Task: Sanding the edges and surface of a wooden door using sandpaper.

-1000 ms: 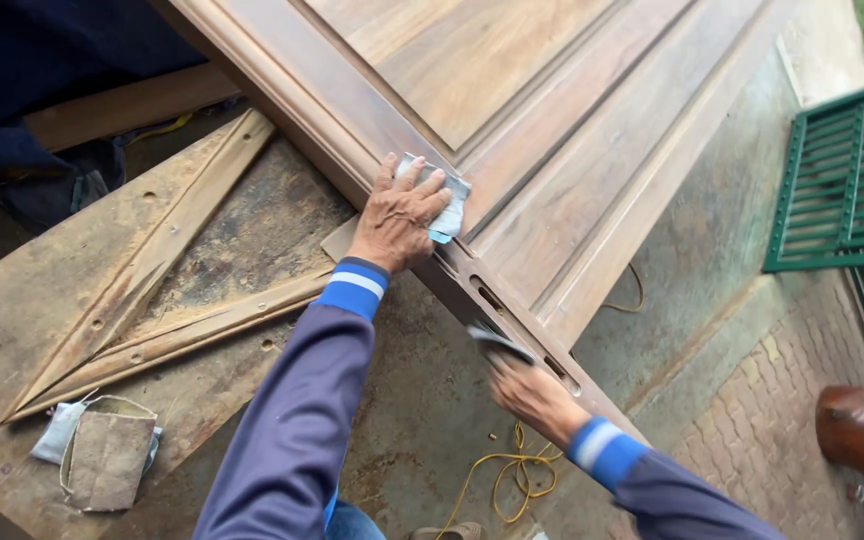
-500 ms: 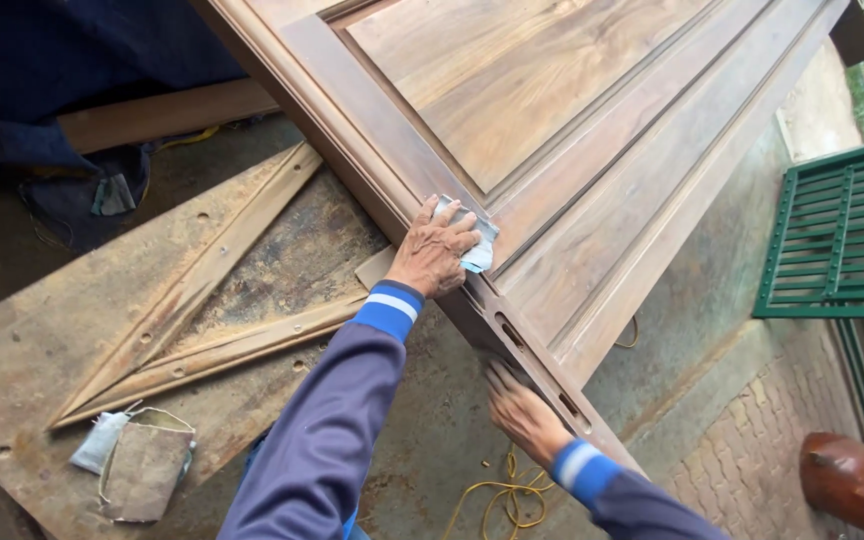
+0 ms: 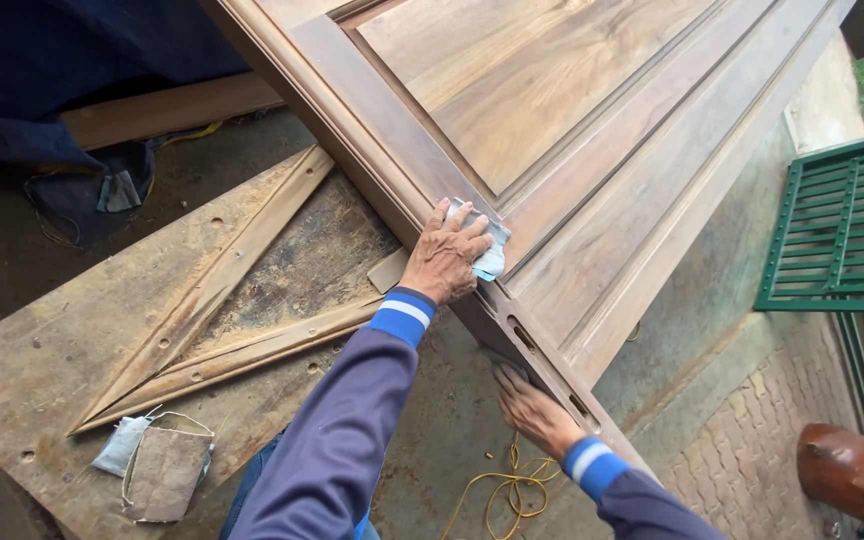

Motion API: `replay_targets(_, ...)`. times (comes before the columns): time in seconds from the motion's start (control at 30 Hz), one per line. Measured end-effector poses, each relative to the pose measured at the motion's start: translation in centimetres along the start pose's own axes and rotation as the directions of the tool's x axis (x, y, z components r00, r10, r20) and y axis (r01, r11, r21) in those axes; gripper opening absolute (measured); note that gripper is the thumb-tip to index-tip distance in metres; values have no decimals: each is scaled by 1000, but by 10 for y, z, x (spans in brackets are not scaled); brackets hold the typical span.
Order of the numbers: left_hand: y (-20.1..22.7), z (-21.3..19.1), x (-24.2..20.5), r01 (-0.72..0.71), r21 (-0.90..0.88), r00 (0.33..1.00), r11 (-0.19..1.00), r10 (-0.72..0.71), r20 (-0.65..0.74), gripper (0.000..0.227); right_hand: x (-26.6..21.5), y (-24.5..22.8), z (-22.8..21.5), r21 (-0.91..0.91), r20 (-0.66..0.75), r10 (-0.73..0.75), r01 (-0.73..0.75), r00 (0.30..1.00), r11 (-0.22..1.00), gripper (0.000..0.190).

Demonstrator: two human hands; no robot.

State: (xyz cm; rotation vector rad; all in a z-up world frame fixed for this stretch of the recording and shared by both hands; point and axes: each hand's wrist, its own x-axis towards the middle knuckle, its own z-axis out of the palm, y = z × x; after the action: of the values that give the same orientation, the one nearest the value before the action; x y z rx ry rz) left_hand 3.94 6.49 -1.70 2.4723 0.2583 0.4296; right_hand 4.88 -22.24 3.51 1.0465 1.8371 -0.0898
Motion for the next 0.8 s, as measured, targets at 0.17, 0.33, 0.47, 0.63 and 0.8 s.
replay_targets(0.17,-4,3,1,-29,-9,999,1000,29,-24,44,97,44,1,33,-245,318,-320,916,947,43)
replay_targets(0.33,2,1,-2,-55,-19,995,998,53,-81,42,8,-22,28,107,-251,311,-294,917,950,46)
replay_targets(0.47,-4,-2,3,-16,22,999,1000,17,-32,41,-66,-48,41,125,77,61,-71,995,990,48)
replay_targets(0.63,1,2,-2,-59,22,998,998,59,-3,40,6,39,-23,37,-176,228,-225,957,974,49)
replay_targets(0.8,-8,2,-5,-100,-11,995,995,100,-11,41,9,45,-37,116,-211,344,-326,915,938,47)
